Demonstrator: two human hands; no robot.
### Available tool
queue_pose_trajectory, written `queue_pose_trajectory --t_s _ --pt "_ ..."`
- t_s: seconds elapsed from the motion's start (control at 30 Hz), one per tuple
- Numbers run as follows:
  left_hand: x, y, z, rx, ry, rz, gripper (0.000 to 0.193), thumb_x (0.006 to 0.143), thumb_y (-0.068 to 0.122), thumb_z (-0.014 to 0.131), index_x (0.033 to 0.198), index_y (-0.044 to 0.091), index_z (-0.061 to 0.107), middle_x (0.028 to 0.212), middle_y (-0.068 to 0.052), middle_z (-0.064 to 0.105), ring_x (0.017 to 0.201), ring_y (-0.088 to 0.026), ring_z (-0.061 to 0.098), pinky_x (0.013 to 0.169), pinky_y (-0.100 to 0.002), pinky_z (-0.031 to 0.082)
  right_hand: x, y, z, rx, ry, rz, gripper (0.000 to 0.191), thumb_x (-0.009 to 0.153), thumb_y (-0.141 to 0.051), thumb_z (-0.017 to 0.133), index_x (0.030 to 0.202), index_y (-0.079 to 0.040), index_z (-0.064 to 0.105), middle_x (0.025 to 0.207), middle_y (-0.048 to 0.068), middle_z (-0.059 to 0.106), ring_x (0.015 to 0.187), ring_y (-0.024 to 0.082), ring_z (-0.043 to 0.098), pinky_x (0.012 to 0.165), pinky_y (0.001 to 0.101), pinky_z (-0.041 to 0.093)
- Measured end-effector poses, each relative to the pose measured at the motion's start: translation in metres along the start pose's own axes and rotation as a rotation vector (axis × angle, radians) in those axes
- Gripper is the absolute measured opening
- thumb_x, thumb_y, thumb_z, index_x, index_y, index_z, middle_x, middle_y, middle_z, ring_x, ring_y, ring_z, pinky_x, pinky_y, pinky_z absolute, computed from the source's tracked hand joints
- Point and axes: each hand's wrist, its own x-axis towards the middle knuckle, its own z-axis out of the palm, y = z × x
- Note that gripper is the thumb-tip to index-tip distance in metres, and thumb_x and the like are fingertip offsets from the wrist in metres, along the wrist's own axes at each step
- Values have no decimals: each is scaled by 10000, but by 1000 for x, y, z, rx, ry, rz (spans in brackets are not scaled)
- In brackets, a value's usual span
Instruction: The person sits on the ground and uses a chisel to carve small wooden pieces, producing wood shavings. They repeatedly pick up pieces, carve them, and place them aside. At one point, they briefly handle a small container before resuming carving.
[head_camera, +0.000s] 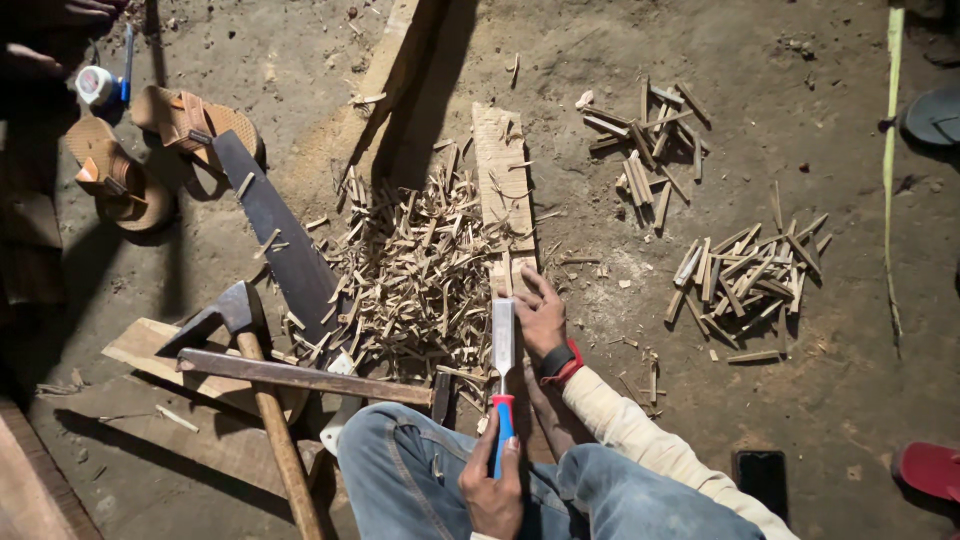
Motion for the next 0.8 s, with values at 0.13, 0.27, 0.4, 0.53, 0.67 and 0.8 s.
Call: queue_pose_trajectory --t_s 0.13,0.27,0.4,0.53,0.67,0.8 --pt "2 0 1 -15 4 -53 464 875 103 690 1331 26 662 1239 -203 753 1146 -281 747 975 -352 543 -3 -7 3 42 -17 0 610 922 92 570 1501 -34 421 1211 194 723 1080 245 742 850 313 643" --pt "4 1 2 -39 2 -73 444 883 102 692 1316 7 669 1245 -201 753 1159 -271 739 995 -349 525 -3 -9 2 71 -8 50 609 930 65 592 1501 -48 416 1214 199 722 1057 235 747 826 320 653" --pt "6 3 3 -48 4 -91 440 879 104 688 1310 14 676 1231 -195 762 1144 -258 747 992 -339 527 0 -4 0 107 -21 56 608 931 69 616 1496 -43 423 1177 208 737 1012 238 744 804 323 643" --pt "4 3 6 -65 24 -94 428 879 98 687 1298 8 689 1220 -193 773 1138 -257 749 994 -337 520 0 -2 0 122 -37 37 612 932 59 616 1501 -38 413 1167 201 747 1004 235 751 812 314 640" --pt "1 2 12 -82 54 -103 420 884 100 683 1293 8 688 1205 -193 777 1111 -258 758 973 -341 540 -3 -7 0 70 -27 48 646 925 54 608 1527 -48 398 1179 194 747 1017 231 757 813 315 644" --pt "-2 -1 20 -27 71 -93 408 888 121 678 1284 23 693 1186 -188 777 1071 -253 779 927 -342 568 -4 -12 1 -22 2 77 690 932 60 639 1556 -60 371 1177 195 749 1025 235 756 813 328 650"
